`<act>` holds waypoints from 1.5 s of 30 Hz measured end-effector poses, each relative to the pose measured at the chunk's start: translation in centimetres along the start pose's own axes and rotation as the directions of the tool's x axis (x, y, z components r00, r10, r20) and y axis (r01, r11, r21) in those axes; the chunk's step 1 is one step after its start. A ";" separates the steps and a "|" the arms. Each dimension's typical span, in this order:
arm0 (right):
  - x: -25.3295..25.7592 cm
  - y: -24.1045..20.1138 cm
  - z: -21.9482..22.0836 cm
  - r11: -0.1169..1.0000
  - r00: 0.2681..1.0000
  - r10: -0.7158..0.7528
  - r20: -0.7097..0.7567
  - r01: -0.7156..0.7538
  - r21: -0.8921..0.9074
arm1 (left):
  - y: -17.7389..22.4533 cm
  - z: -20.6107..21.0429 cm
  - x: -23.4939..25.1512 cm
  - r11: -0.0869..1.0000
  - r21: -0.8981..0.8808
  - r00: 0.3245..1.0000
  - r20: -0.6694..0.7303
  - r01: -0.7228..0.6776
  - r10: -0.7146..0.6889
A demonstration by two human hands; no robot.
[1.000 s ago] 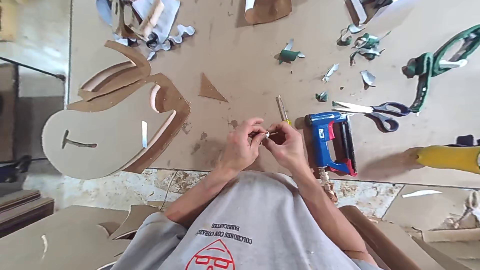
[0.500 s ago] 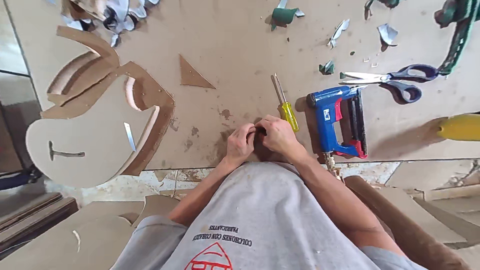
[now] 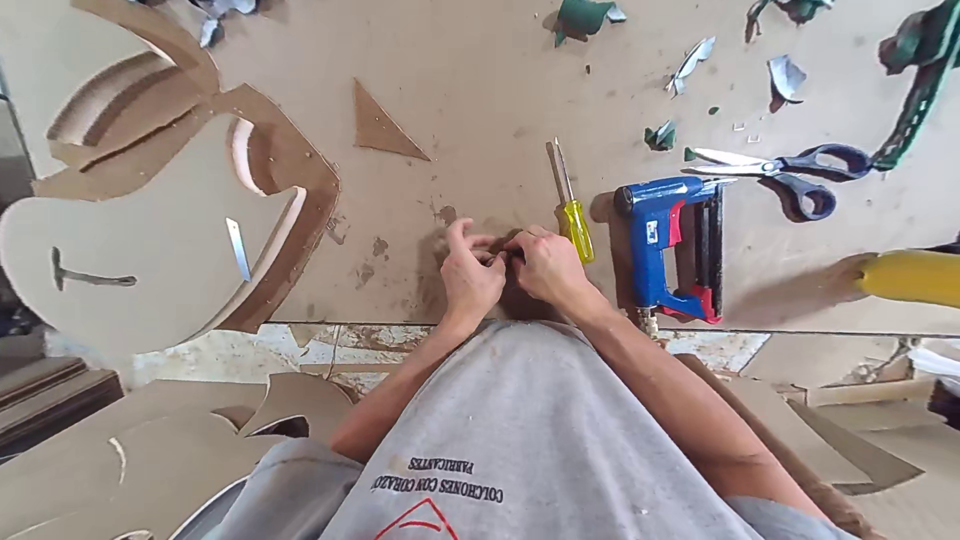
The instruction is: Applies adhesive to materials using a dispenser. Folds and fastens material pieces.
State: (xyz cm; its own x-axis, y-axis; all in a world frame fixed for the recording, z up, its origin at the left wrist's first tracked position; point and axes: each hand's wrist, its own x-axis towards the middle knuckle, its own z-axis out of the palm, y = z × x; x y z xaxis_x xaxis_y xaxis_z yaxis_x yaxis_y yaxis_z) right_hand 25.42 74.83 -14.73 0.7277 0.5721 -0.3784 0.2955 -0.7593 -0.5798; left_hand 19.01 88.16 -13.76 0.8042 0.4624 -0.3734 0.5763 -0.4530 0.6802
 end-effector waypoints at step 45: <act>-11.3 -2.9 -5.0 0.961 0.966 0.221 -0.131 -0.239 -0.136 | -3.4 3.7 -2.0 0.962 -0.158 0.951 -0.251 -0.222 0.179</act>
State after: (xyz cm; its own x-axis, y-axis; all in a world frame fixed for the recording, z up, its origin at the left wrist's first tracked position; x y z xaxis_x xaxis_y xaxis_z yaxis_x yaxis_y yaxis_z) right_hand 19.43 69.05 -5.19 0.8496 0.3442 -0.3997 0.1946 -0.9089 -0.3689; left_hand 15.95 85.93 -17.71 0.8317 0.5501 -0.0753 0.3526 -0.4185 0.8370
